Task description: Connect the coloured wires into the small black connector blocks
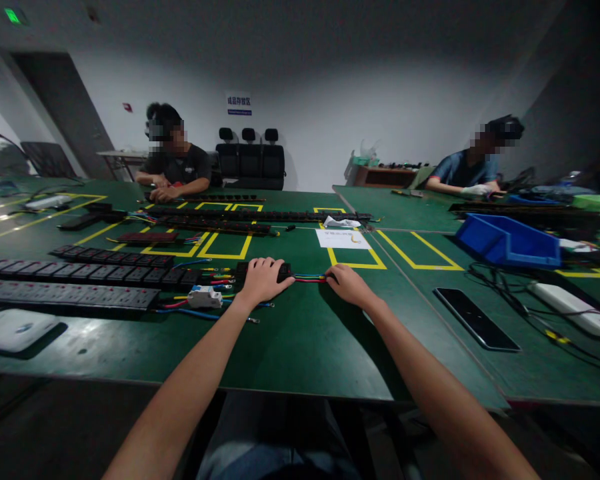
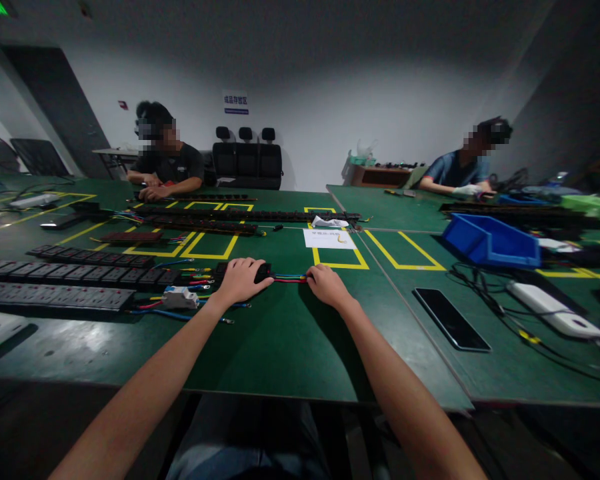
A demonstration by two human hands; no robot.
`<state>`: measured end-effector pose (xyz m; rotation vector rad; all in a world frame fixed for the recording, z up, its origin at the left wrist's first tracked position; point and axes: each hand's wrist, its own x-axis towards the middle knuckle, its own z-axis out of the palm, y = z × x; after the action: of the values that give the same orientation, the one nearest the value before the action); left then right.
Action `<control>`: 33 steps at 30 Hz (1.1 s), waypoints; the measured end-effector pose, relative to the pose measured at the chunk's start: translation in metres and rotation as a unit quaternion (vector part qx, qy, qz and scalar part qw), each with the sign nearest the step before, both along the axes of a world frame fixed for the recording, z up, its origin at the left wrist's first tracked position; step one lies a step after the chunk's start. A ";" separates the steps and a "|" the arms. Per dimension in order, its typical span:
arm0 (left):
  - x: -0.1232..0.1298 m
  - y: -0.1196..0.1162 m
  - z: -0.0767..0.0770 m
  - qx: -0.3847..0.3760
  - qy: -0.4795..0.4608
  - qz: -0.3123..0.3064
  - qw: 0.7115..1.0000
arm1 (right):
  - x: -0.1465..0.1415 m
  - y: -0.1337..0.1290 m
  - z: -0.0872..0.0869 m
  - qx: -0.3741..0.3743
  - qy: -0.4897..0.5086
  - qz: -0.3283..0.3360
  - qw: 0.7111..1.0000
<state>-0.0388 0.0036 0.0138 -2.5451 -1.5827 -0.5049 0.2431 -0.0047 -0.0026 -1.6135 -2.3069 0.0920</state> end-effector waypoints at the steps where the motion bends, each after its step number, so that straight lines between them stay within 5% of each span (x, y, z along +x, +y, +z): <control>1: 0.000 0.000 0.000 -0.001 0.000 0.002 1.000 | 0.000 0.000 0.000 0.001 0.000 0.001 1.000; 33: -0.021 0.009 0.017 -0.040 0.036 -0.041 0.998 | 0.001 0.001 -0.003 0.002 0.003 0.003 1.000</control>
<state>-0.0595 0.0130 0.0306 -2.6633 -1.5093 -0.3613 0.2445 -0.0035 -0.0053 -1.6026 -2.3060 0.0919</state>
